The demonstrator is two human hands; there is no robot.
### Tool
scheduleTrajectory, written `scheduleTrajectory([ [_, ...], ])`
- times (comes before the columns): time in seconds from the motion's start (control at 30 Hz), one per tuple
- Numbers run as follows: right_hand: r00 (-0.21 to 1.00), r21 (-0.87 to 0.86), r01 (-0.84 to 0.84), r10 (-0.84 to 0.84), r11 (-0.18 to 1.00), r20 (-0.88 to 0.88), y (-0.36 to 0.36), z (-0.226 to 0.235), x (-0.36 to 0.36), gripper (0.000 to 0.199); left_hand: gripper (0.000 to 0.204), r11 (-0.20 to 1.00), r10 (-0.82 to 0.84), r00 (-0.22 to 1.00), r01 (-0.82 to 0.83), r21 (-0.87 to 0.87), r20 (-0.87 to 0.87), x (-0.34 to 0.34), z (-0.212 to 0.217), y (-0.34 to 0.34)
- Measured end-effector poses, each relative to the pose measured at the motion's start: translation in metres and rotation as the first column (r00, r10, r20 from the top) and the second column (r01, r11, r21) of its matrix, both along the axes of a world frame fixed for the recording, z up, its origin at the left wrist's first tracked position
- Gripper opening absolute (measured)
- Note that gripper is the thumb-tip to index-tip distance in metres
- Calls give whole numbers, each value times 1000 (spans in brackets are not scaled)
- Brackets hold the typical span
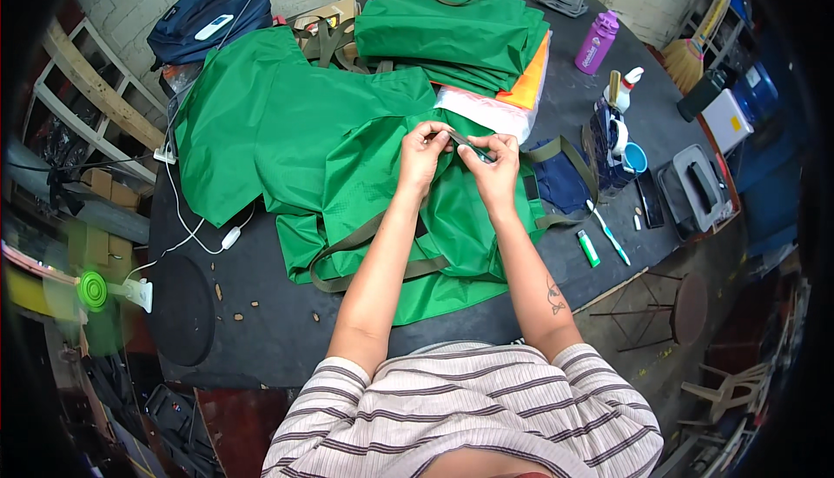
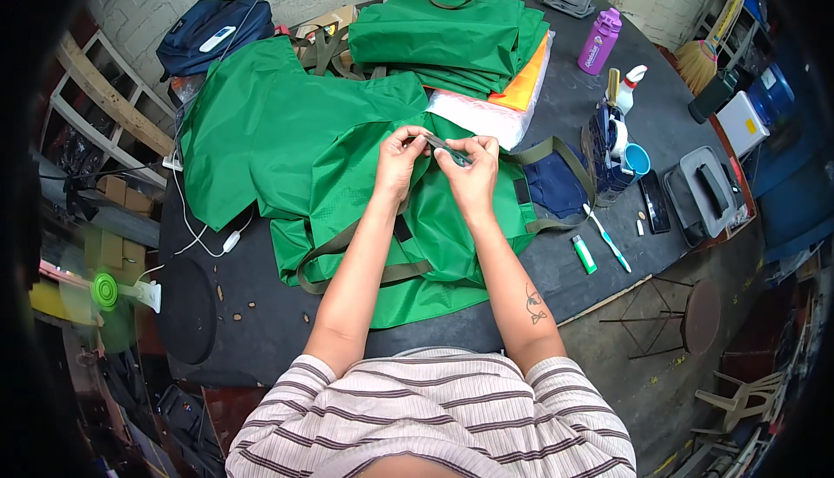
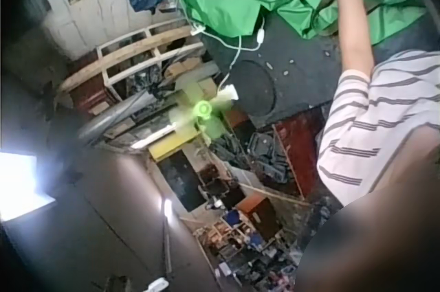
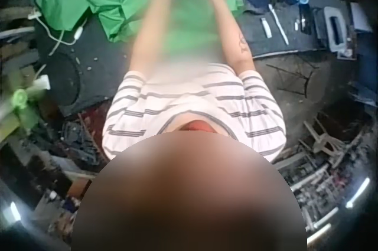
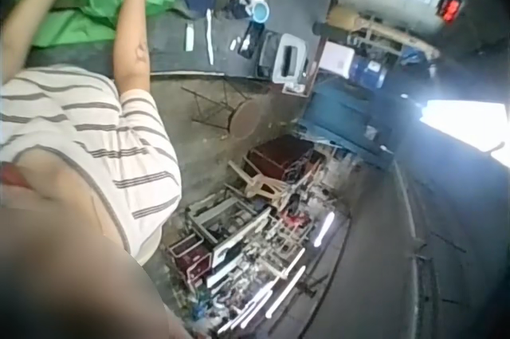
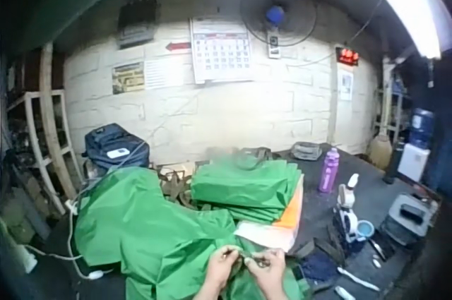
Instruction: Inspecting green tote bags, cleaning them with a cloth, and trimming loose threads with a thread nipper.
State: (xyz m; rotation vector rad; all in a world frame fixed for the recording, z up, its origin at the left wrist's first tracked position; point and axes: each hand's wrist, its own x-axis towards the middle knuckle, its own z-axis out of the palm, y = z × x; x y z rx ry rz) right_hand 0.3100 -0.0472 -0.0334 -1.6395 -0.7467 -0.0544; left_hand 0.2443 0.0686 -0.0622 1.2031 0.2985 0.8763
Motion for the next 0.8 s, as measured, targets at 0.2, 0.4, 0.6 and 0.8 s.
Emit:
scheduleTrajectory([
  [0.2, 998, 41, -19, 22, 999, -65, 1, -3, 1, 22, 10, 1000, -1, 1000, 1, 6, 10, 1, 0, 0],
  [0.4, 980, 112, -102, 119, 989, -161, 5, -15, 8, 20, 9, 999, -30, 998, 32, -34, 64, 2, -1, -1],
  [0.6, 922, 240, -106, 186, 965, -340, 4, -14, 8, 16, 9, 997, -40, 996, 46, -69, 81, 1, 2, -4],
  [0.8, 982, 129, -79, 100, 988, -163, 1, -13, 11, 14, 12, 1000, -18, 999, 19, -7, 33, -4, 6, -5],
])
